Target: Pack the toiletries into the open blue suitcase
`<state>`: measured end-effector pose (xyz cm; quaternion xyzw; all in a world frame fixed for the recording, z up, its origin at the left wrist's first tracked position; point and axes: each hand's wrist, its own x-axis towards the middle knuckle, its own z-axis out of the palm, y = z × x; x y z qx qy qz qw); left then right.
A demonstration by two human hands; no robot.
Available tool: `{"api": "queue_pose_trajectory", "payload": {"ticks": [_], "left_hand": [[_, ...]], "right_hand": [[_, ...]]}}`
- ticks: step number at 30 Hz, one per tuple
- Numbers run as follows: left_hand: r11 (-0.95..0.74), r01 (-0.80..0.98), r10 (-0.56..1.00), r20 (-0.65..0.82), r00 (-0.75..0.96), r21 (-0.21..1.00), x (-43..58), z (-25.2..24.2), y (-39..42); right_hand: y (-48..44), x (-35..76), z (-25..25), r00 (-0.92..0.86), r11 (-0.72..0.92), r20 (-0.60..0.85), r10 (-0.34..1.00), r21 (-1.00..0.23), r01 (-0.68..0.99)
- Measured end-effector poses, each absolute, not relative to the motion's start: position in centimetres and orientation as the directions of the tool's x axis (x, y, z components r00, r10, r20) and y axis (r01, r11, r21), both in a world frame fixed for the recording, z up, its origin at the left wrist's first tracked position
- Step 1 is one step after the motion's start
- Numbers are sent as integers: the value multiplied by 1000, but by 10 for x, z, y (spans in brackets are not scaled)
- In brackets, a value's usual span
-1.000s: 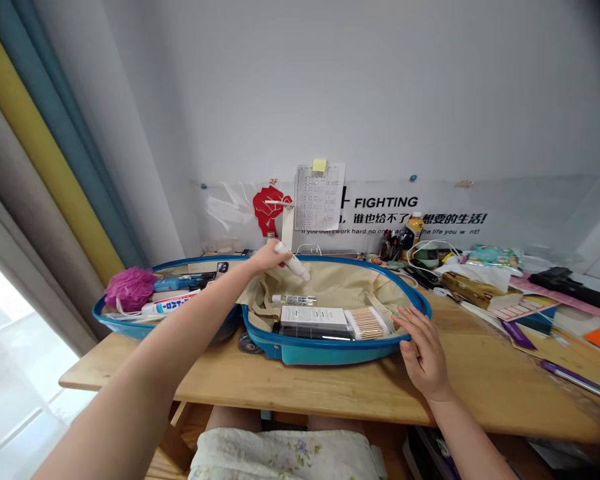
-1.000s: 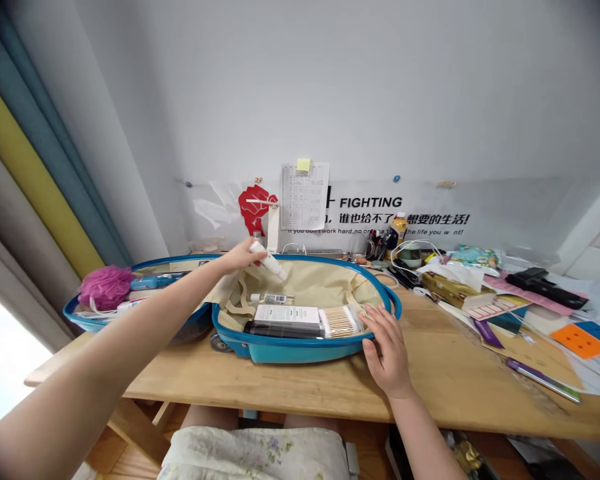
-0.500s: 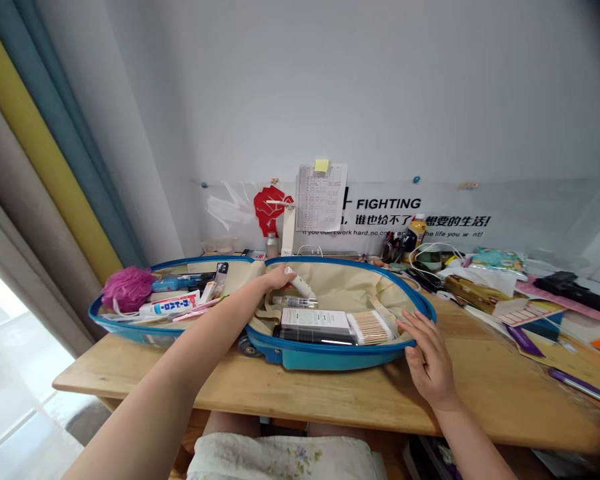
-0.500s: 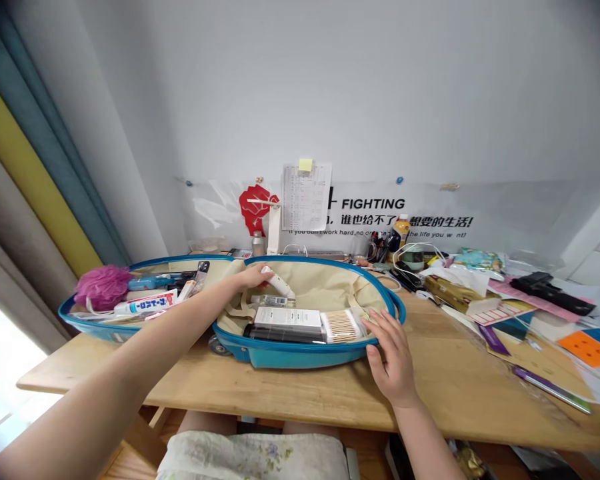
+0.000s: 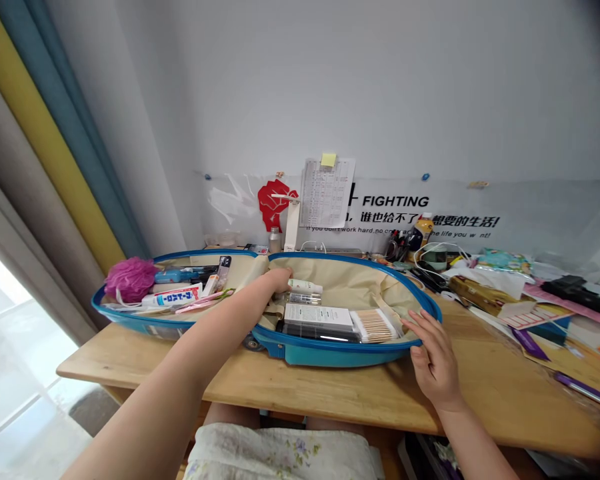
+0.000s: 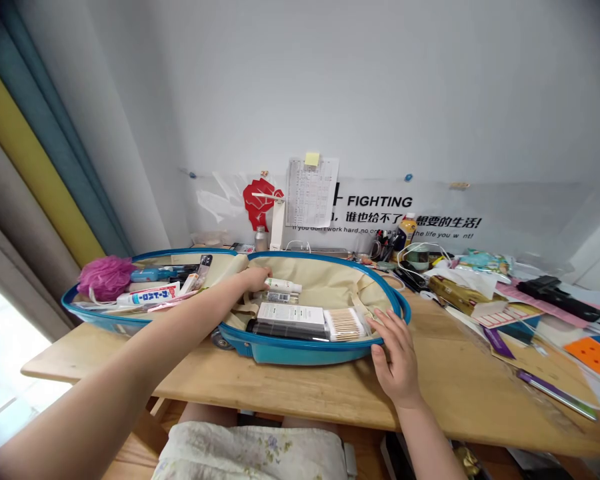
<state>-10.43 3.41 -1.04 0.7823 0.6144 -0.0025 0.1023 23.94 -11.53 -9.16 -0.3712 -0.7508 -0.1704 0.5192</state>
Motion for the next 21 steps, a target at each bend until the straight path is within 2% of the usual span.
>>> {"api": "queue_pose_trajectory", "payload": {"ticks": [13,21], "left_hand": [[-284,958,947,-168,274,-38,-99,-9,31],[-352,935,916,-224,334,-47,-90,-4,23]], "right_hand": [[-114,241,-93,-190,656,901,389,-127,744],[-113,242,-95,-184,658,899,398,-140,740]]}}
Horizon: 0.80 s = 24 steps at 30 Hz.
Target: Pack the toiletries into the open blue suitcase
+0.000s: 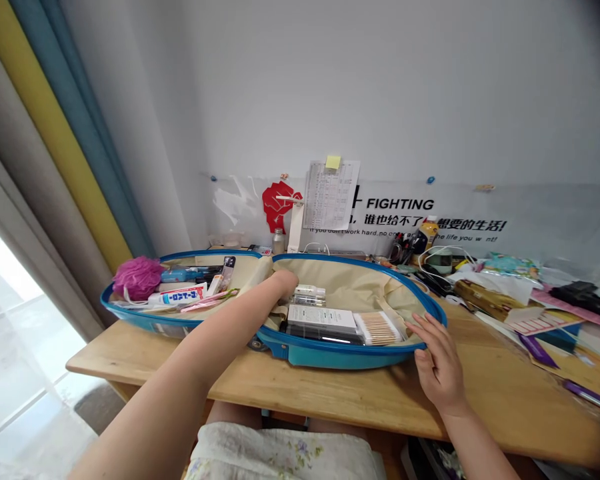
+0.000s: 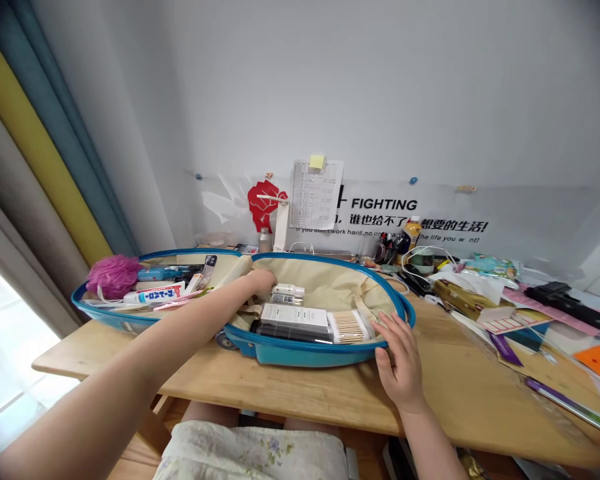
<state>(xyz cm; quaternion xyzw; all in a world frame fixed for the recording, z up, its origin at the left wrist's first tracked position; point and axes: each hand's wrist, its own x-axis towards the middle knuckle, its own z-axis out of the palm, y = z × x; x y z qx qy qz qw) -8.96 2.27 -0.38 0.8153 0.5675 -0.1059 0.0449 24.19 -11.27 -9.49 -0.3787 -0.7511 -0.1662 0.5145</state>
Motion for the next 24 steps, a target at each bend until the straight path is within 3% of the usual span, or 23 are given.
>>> {"api": "queue_pose_trajectory", "payload": {"ticks": [3,7,12,18,24], "left_hand": [[-345,938,921,-203,333,-26,-89,3,19],[-288,958,956,-59,288,3,-109,27,19],[-18,998,997,78,22,-56,-194,55,12],[302,933,953,79,-292,-195,-307,43,-36],[275,949,961,33,-274,-154,-352,26,-59]], "right_hand": [[-112,242,-95,-190,654,899,396,-131,745],[-112,242,-95,-195,656,904,380,-114,746],[-112,242,-95,-190,662,908,373,-117,741],[-111,242,-95,-181,663,904,388,-137,736],[-112,240,-94,-176,668,912,372,-132,732]]}}
